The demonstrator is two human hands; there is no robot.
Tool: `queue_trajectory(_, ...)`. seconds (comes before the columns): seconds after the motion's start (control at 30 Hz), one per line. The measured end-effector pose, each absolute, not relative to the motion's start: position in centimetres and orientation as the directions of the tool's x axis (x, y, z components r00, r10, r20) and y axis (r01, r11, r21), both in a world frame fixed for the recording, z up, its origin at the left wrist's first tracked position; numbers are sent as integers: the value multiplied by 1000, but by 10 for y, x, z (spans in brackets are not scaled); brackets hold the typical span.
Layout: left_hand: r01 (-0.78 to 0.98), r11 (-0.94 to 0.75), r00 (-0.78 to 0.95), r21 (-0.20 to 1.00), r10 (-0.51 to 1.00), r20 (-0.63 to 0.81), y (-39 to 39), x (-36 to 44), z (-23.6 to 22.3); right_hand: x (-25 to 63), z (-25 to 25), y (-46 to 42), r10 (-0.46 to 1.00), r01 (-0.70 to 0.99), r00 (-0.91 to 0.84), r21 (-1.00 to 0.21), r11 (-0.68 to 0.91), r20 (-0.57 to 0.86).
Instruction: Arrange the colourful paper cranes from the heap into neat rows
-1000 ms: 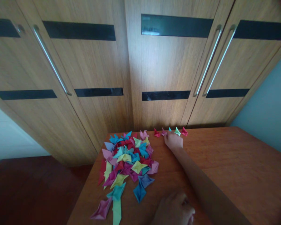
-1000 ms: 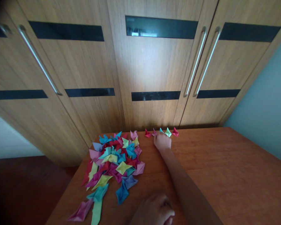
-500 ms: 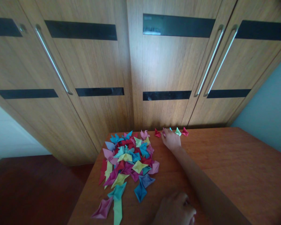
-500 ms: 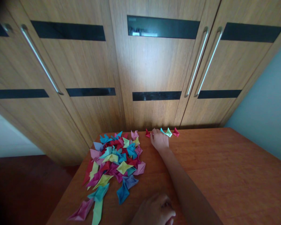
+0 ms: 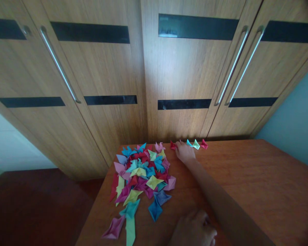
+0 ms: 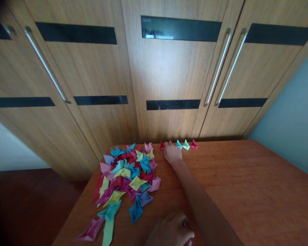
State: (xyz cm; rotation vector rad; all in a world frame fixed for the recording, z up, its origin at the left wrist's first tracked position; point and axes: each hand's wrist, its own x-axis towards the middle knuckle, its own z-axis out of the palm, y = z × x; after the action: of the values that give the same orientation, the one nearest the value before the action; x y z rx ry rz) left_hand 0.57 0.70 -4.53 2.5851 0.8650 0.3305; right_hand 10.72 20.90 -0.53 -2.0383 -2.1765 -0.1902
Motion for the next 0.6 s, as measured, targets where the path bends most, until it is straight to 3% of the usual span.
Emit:
queue_trajectory(0.33, 535, -717, 774, 448, 628, 80, 5, 4, -40, 107, -10, 210, 981, 996, -2, -87, 19, 193)
queue_trajectory(0.6, 521, -720, 787, 458, 613, 68, 5, 4, -42, 106, -3, 210, 987, 998, -53, -30, 58, 151)
